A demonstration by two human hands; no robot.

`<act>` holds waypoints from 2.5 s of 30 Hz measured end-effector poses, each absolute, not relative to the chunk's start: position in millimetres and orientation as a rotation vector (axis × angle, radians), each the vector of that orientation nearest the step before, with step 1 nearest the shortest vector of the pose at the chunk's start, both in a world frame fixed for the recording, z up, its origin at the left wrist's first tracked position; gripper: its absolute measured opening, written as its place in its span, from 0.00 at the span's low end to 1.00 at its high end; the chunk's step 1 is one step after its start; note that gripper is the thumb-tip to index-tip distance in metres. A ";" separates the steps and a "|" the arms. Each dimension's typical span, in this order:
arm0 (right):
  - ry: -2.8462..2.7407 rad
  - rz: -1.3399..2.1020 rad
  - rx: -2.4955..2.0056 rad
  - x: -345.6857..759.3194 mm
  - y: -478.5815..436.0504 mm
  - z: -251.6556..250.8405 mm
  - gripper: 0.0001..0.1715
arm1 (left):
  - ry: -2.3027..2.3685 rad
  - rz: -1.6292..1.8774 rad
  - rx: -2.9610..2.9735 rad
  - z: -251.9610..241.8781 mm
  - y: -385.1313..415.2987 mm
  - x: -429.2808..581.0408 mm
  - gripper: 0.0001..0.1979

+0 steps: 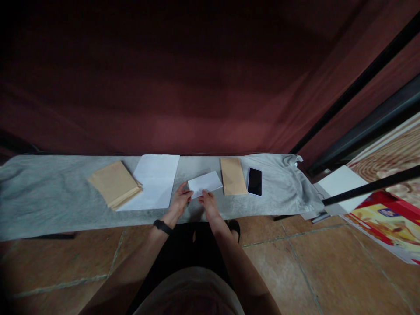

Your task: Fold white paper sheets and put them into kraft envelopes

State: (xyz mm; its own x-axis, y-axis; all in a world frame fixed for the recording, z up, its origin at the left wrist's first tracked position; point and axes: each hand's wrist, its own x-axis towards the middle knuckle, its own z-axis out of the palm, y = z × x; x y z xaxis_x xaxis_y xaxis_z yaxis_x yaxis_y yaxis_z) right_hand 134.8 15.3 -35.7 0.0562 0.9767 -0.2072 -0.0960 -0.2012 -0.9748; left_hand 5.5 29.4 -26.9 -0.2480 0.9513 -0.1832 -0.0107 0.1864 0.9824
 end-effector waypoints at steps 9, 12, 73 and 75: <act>-1.365 1.094 -1.488 154.0 8.6 -41.7 0.19 | 1.669 1.050 1.205 -30.6 59.9 -30.3 0.37; -1.695 0.722 -1.528 155.4 14.4 -38.1 0.20 | 1.693 1.011 1.389 -28.2 64.7 -31.4 0.34; -2.569 0.283 -1.389 129.9 89.2 -50.3 0.29 | 1.800 0.404 2.497 -48.9 2.7 7.4 0.27; -2.551 0.248 -1.443 133.4 93.8 -51.6 0.31 | 1.792 0.418 2.498 -49.9 3.0 7.5 0.28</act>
